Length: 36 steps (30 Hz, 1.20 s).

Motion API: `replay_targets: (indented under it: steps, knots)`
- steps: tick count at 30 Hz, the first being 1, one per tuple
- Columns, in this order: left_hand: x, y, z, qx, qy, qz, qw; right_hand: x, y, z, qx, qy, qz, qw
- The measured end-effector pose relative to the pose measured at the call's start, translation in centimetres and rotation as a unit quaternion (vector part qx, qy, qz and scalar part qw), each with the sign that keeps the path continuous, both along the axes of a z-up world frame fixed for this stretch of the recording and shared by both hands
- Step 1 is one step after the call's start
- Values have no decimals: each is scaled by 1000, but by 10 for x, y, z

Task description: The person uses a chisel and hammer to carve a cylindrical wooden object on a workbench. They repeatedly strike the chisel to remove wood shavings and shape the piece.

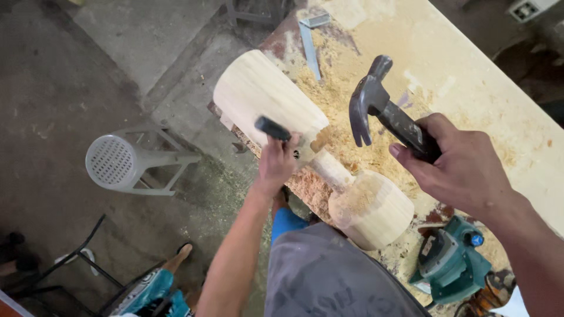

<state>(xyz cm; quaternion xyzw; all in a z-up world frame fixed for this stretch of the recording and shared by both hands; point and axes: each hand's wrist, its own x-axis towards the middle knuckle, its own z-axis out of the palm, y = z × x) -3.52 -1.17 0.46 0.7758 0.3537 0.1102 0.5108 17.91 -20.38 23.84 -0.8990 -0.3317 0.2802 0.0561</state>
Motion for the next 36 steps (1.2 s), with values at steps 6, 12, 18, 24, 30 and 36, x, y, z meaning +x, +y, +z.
replay_targets:
  steps: [6, 12, 18, 24, 30, 36]
  knots:
    - [4, 19, 24, -70, -74, 24, 995, -11, 24, 26, 105, -22, 86, 991]
    - [7, 21, 18, -63, -62, 18, 996, -11, 42, 58, 249, -160, 220, 929]
    - [10, 16, -7, 18, -87, -25, 996, -8, 87, 67, 329, -120, 253, 902]
    - [7, 4, -24, 150, -195, -42, 968, -41, 145, 38, -31, -79, 333, 939]
    - [6, -2, -18, 53, -126, 1, 991, 8, 104, 28, 128, -109, 236, 957]
    - [11, 4, -5, 33, -138, 14, 990, 31, 79, 36, 257, -107, 61, 958]
